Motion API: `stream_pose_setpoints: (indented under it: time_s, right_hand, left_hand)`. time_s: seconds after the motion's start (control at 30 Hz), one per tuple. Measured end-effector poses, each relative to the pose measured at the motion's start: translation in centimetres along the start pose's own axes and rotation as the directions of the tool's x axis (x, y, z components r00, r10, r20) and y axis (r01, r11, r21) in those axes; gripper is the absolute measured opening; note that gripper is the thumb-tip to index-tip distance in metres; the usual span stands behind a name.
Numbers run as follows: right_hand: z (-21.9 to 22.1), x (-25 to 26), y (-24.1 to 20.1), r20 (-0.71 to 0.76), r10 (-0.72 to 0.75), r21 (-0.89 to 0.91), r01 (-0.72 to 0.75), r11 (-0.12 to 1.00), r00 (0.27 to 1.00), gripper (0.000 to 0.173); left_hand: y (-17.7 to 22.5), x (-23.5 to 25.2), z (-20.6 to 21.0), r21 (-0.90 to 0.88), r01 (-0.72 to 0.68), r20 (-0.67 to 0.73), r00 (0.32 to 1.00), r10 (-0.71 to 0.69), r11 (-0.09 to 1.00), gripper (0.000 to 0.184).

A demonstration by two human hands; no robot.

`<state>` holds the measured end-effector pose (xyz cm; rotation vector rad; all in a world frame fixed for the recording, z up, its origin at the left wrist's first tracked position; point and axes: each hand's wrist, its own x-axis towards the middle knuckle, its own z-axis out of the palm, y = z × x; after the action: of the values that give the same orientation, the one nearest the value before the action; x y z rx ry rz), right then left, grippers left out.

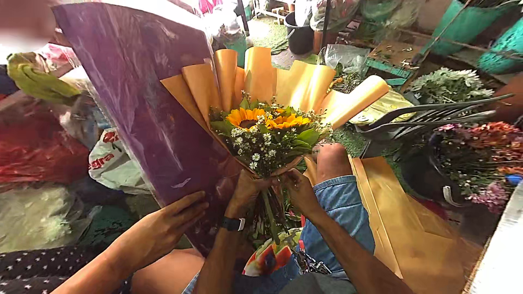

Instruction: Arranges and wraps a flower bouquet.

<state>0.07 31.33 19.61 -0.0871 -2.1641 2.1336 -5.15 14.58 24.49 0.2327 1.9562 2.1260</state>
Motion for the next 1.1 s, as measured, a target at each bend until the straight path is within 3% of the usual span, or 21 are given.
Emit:
stream_pose_setpoints:
  time_s: [0.1,0.17,0.23,0.33,0.4,0.53,0.57,0.6,0.63,0.67,0.8,1.0,1.1]
  right_hand:
    - [-0.1,0.3,0.0,-0.046,0.020,0.131,-0.014,0.991,0.999,0.022]
    - [-0.4,0.6,0.4,-0.056,0.076,0.324,-0.054,0.944,0.996,0.028]
    - [-0.9,1.2,1.2,0.050,0.146,0.410,-0.153,0.899,0.988,0.040]
    - [-1.1,1.6,2.0,0.230,0.094,0.322,-0.167,0.932,0.969,0.033]
    - [-1.0,1.3,1.8,0.190,0.041,0.227,-0.085,0.970,0.981,0.024]
    - [-0.6,-0.5,1.1,0.090,-0.100,0.081,0.093,0.992,0.991,0.021]
    - [-0.4,-0.9,0.9,0.065,-0.167,0.035,0.165,0.986,0.984,0.022]
    - [-0.1,-1.0,0.6,0.038,-0.230,-0.035,0.231,0.972,0.973,0.023]
    - [0.1,-1.0,0.1,0.008,-0.282,-0.124,0.281,0.952,0.959,0.024]
    - [0.3,-0.9,-0.3,-0.028,-0.332,-0.234,0.317,0.919,0.943,0.025]
    - [1.1,0.0,-0.8,-0.073,-0.474,-0.553,0.360,0.751,0.877,0.024]
    - [0.9,0.8,-0.9,0.038,-0.499,-0.525,0.442,0.727,0.866,0.023]
    - [0.4,1.3,-0.8,0.091,-0.564,-0.517,0.522,0.678,0.821,0.023]
  left_hand:
    - [-0.3,0.1,0.8,-0.048,-0.001,-0.018,1.000,0.000,0.999,0.069]
    - [-0.2,0.0,0.8,-0.036,0.004,-0.045,0.999,-0.006,0.999,0.072]
    - [0.1,-0.1,0.7,-0.059,0.009,-0.058,0.998,-0.012,0.998,0.074]
    - [0.3,-0.3,0.5,-0.077,0.000,-0.063,0.998,-0.004,0.997,0.073]
    - [0.3,-0.1,0.2,-0.072,-0.026,-0.074,0.997,0.021,0.997,0.072]
    - [-0.9,0.2,0.0,-0.004,-0.155,-0.149,0.977,0.153,0.988,0.068]
    - [0.5,-0.3,0.8,0.028,-0.117,-0.176,0.977,0.120,0.993,0.067]
    - [4.4,-1.3,2.7,0.071,0.043,-0.222,0.975,-0.027,0.997,0.061]
    - [9.9,-2.2,5.2,0.061,0.265,-0.285,0.929,-0.238,0.962,0.054]
    - [13.1,-3.0,6.8,0.064,0.325,-0.296,0.909,-0.293,0.944,0.049]
    - [16.9,-4.4,8.9,0.029,0.310,-0.297,0.910,-0.288,0.950,0.036]
    - [17.4,-4.7,8.5,0.000,0.319,-0.297,0.905,-0.304,0.948,0.032]
    - [20.6,-5.3,10.5,0.016,0.381,-0.334,0.873,-0.355,0.924,0.032]
